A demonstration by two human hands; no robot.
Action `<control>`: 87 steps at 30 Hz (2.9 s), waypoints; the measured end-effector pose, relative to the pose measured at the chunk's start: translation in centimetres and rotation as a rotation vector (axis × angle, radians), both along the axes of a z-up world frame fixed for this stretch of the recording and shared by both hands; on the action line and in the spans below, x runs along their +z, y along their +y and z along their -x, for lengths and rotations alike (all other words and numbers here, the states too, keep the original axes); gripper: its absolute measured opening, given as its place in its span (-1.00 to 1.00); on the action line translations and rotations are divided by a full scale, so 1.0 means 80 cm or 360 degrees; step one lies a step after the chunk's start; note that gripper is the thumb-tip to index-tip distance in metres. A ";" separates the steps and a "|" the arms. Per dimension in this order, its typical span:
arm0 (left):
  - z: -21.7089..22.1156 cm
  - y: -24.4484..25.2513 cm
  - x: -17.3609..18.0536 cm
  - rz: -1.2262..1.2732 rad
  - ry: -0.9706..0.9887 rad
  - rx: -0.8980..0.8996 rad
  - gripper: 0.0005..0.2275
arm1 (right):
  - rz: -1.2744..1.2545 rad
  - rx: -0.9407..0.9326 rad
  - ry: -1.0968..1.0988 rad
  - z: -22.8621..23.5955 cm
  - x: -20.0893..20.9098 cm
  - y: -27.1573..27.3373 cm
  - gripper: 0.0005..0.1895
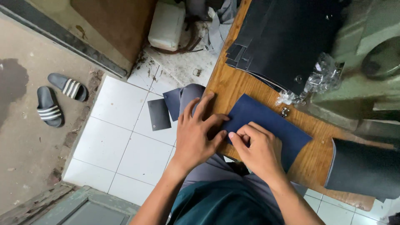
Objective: The person repeatedly places small metal snap fasteners onto pre-punched holes in black and blue leather-like wallet blanks, then uses a manual press to set each fastener. The person handles the blanks one at a time, flips them to align the fastener, and stacks completed pieces on the table.
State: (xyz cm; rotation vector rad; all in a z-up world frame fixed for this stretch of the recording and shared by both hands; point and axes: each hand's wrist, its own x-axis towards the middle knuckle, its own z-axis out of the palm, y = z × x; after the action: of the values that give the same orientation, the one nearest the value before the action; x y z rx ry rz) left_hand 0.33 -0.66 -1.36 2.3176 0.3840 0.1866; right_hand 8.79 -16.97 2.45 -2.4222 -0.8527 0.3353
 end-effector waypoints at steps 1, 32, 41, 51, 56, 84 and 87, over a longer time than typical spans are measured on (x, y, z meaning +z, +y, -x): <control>0.000 0.000 0.001 0.0004 0.0004 0.0008 -0.71 | 0.0004 0.0008 0.0004 -0.002 0.000 -0.001 -0.70; 0.013 -0.002 -0.012 -0.0360 -0.0009 -0.0030 -0.47 | -0.0092 0.0516 0.0103 -0.049 0.000 -0.005 -0.96; 0.009 -0.005 -0.001 -0.0226 0.0158 -0.0042 -0.44 | 0.0116 0.0551 0.0107 -0.065 -0.012 0.010 -0.91; 0.006 -0.003 0.008 -0.0016 0.0259 -0.0039 -0.45 | 0.1079 0.0271 0.0476 -0.074 0.039 0.072 -0.73; 0.007 -0.003 0.006 -0.0081 0.0221 -0.0032 -0.45 | 0.1074 0.0210 0.0501 -0.077 0.025 0.066 -0.64; 0.037 -0.001 -0.012 0.1160 -0.0132 0.0633 -0.41 | -0.0517 0.0621 -0.0080 0.000 -0.019 -0.015 -0.96; 0.053 0.002 -0.033 0.1274 0.0032 0.0600 -0.50 | -0.0562 0.0695 -0.0137 0.009 -0.021 0.009 -0.91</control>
State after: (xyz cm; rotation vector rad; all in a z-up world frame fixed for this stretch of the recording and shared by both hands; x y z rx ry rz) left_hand -3.91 -0.48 -3.98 1.4489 0.7490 0.1540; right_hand 8.08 -16.26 0.76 -1.9256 -1.3577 0.2170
